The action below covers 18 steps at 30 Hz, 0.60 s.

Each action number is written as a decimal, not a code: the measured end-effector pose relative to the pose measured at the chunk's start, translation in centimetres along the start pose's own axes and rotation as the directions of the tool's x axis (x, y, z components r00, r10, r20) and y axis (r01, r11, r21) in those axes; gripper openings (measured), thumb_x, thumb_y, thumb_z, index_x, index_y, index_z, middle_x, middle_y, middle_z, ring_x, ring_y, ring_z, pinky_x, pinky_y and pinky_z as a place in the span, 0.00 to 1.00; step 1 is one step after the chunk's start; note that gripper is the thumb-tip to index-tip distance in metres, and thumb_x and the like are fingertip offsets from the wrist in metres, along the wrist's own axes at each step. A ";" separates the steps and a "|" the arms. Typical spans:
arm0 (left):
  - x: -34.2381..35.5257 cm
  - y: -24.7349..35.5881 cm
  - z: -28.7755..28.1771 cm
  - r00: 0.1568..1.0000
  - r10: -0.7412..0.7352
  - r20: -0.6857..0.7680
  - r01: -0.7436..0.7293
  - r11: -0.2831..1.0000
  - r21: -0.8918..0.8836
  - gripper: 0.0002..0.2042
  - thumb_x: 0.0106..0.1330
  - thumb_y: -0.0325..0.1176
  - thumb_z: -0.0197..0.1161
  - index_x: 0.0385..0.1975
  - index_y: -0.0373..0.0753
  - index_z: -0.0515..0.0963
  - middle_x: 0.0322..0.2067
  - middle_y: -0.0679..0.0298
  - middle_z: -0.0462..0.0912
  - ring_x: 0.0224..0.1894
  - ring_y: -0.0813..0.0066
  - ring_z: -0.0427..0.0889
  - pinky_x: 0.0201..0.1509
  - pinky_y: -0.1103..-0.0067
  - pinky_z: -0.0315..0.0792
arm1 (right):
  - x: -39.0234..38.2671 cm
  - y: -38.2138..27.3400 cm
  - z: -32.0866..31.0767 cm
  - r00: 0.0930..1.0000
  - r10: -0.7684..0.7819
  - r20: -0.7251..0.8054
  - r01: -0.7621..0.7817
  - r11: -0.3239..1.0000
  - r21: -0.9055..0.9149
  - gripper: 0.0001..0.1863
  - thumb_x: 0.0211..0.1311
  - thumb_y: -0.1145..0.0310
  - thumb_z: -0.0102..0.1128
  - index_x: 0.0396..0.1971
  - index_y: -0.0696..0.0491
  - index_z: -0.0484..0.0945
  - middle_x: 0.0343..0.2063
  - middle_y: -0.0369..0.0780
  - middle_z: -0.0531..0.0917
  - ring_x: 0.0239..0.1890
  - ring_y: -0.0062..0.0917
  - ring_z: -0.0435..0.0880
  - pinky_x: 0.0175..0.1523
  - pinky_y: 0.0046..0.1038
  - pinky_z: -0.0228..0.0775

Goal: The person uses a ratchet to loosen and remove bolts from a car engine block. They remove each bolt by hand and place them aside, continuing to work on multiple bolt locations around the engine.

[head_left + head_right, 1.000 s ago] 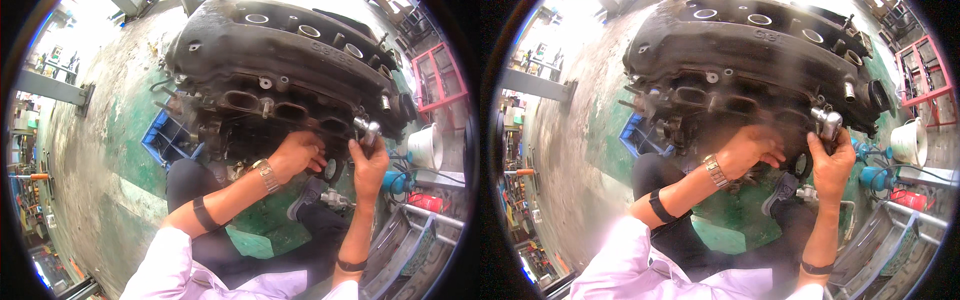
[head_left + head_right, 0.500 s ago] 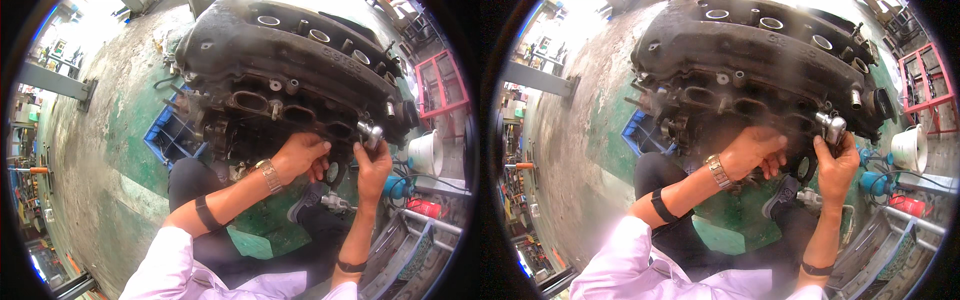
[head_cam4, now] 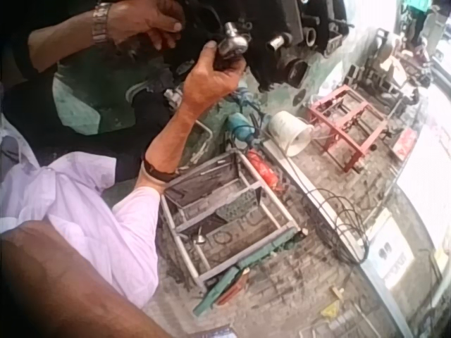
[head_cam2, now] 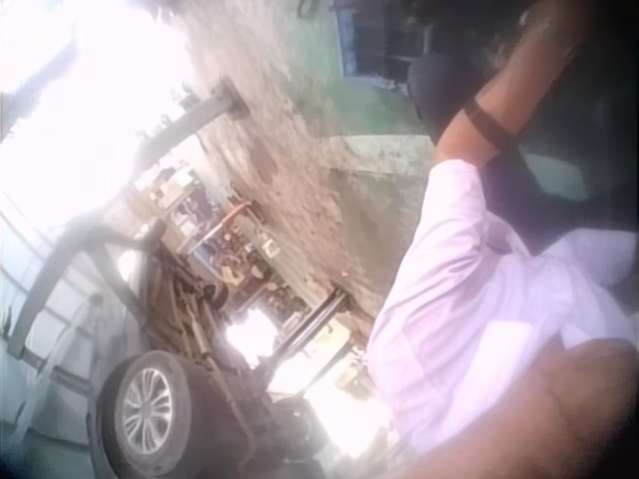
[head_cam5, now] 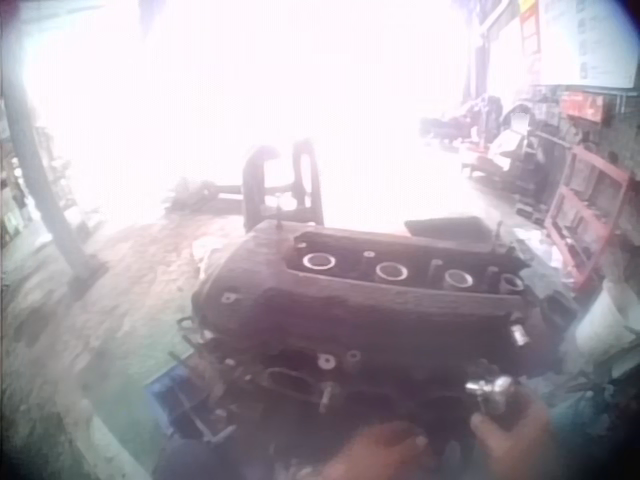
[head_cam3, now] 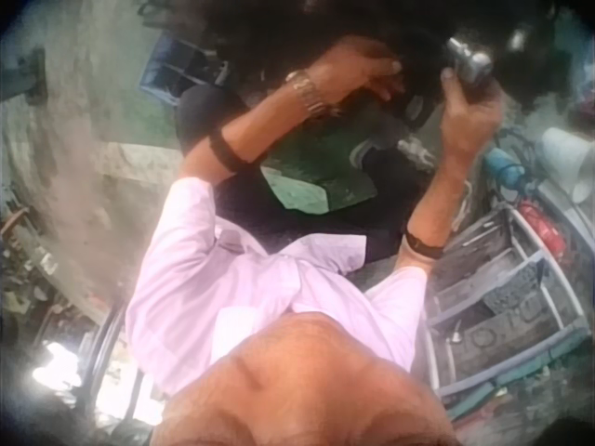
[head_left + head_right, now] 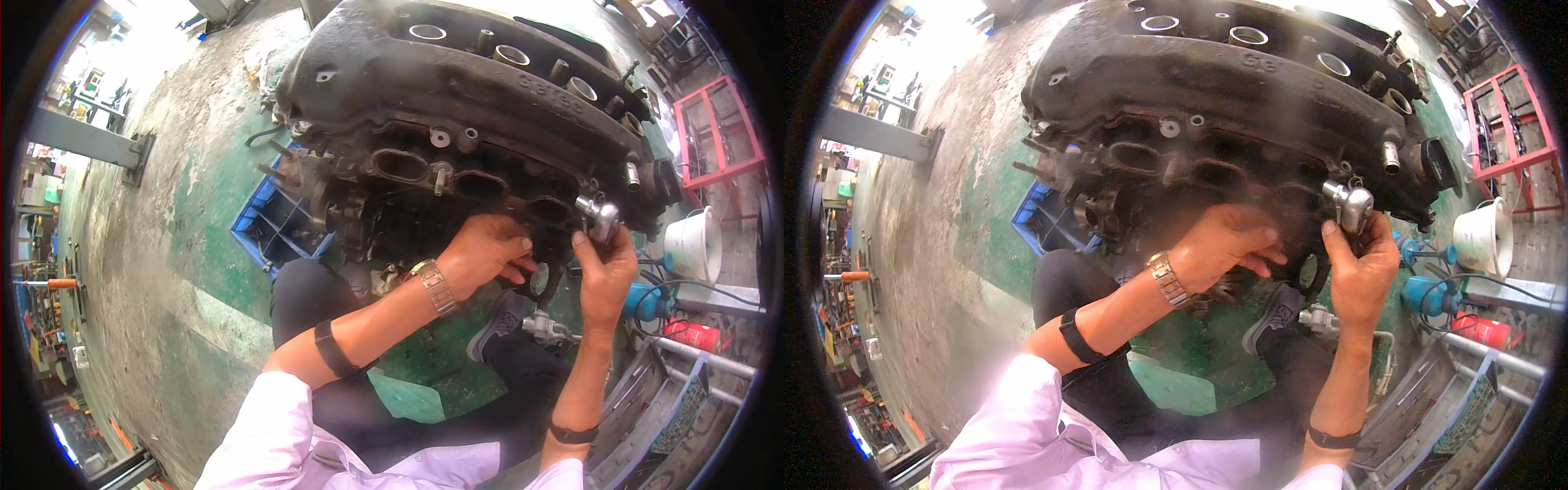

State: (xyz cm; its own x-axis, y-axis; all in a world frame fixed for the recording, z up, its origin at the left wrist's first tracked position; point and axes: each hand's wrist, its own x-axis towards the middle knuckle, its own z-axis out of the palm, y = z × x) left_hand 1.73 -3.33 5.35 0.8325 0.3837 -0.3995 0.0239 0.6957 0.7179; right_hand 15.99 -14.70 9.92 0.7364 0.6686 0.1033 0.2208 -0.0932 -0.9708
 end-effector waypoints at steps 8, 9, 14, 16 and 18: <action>-0.2 0.3 -0.1 0.998 0.061 -0.018 -0.061 0.998 -0.007 0.15 0.64 0.27 0.60 0.47 0.23 0.71 0.44 0.50 0.78 0.46 0.58 0.83 0.41 0.74 0.81 | -0.1 -0.3 -0.4 1.000 0.011 -0.014 -0.011 1.000 -0.025 0.06 0.56 0.78 0.64 0.32 0.57 0.76 0.29 0.31 0.79 0.30 0.11 0.73 0.36 0.17 0.65; -0.4 0.3 -0.2 0.996 0.088 0.002 -0.088 0.996 -0.021 0.16 0.64 0.26 0.59 0.48 0.22 0.70 0.45 0.48 0.77 0.47 0.58 0.83 0.42 0.74 0.81 | -0.1 -0.3 -0.8 0.998 0.056 -0.005 -0.056 0.997 -0.044 0.07 0.56 0.77 0.65 0.33 0.57 0.77 0.29 0.31 0.81 0.30 0.12 0.75 0.37 0.18 0.67; -0.5 0.7 0.0 0.999 0.041 0.002 -0.041 0.999 0.000 0.14 0.67 0.27 0.56 0.48 0.24 0.70 0.43 0.51 0.79 0.46 0.59 0.83 0.41 0.73 0.81 | 0.0 0.0 -2.2 0.994 -0.015 -0.105 0.026 0.994 0.110 0.07 0.58 0.77 0.65 0.35 0.56 0.77 0.31 0.31 0.81 0.32 0.12 0.76 0.39 0.17 0.67; -0.6 1.0 0.2 0.999 0.031 0.026 -0.031 0.999 -0.007 0.14 0.67 0.25 0.53 0.48 0.23 0.69 0.43 0.49 0.79 0.46 0.58 0.83 0.41 0.74 0.81 | 0.3 -0.1 -2.9 0.985 -0.021 -0.170 0.049 0.986 0.159 0.06 0.59 0.75 0.65 0.34 0.54 0.77 0.27 0.31 0.78 0.26 0.11 0.71 0.32 0.16 0.60; -0.7 1.1 0.4 0.998 0.043 0.051 -0.042 0.999 -0.020 0.14 0.68 0.23 0.50 0.49 0.20 0.68 0.43 0.46 0.77 0.45 0.57 0.83 0.42 0.75 0.81 | 0.7 -0.2 -3.3 0.971 -0.010 -0.240 0.052 0.984 0.169 0.06 0.60 0.72 0.64 0.33 0.52 0.75 0.21 0.31 0.75 0.17 0.09 0.64 0.21 0.15 0.52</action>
State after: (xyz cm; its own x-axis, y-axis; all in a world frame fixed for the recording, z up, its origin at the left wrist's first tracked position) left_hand 1.35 -3.12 6.64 0.8597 0.3821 -0.3389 -0.0220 0.6906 0.7229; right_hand 18.59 -16.66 10.86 0.8660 0.4731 0.1622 0.1477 0.0679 -0.9867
